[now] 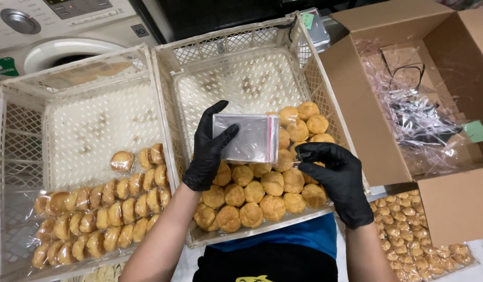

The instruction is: The person is individually bagging small pastries from a plastic tray and placing the bagged items into a cardboard box.

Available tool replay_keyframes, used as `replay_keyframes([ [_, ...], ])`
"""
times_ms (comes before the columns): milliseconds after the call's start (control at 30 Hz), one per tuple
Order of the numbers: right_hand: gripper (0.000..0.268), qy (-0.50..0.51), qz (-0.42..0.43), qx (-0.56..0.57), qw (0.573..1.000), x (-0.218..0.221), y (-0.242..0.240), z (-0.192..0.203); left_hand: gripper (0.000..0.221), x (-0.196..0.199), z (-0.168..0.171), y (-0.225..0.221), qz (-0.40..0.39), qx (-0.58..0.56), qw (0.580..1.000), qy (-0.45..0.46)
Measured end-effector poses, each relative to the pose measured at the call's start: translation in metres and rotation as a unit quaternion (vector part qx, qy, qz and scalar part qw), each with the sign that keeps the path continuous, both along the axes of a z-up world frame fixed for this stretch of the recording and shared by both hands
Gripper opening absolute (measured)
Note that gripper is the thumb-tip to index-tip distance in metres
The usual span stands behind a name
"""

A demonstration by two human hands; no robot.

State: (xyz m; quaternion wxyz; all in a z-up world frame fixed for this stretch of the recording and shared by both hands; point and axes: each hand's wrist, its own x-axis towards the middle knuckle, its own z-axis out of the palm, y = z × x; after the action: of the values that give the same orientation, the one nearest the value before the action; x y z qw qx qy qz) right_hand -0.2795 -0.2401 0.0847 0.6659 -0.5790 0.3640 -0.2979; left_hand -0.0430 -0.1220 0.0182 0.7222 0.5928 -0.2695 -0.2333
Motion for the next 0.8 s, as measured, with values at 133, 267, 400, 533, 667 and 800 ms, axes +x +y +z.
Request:
replay_keyframes([
  [133, 0.033, 0.037, -0.024, -0.041, 0.998, -0.004, -0.009, -0.019, 0.059, -0.001, 0.001, 0.0, 0.007, -0.002, 1.0, -0.013],
  [267, 0.028, 0.006, -0.03, -0.025, 0.999, -0.01, -0.015, -0.041, 0.06, -0.001, -0.002, 0.003, -0.016, -0.012, 1.0, 0.0],
  [400, 0.026, -0.06, -0.04, -0.03, 0.997, -0.013, -0.026, -0.064, 0.065, -0.011, 0.007, 0.002, -0.075, -0.029, 0.996, 0.026],
  [533, 0.022, -0.068, -0.052, -0.062, 0.994, -0.011, -0.025, -0.064, 0.065, -0.006, 0.002, 0.005, -0.105, -0.025, 0.994, 0.013],
  [667, 0.016, -0.048, -0.016, -0.09, 0.995, -0.012, -0.014, -0.042, 0.064, -0.004, -0.003, 0.005, -0.114, -0.019, 0.993, 0.033],
  [800, 0.013, -0.019, 0.04, -0.129, 0.991, 0.001, 0.004, 0.002, 0.073, -0.017, 0.014, 0.003, -0.109, 0.006, 0.992, 0.065],
])
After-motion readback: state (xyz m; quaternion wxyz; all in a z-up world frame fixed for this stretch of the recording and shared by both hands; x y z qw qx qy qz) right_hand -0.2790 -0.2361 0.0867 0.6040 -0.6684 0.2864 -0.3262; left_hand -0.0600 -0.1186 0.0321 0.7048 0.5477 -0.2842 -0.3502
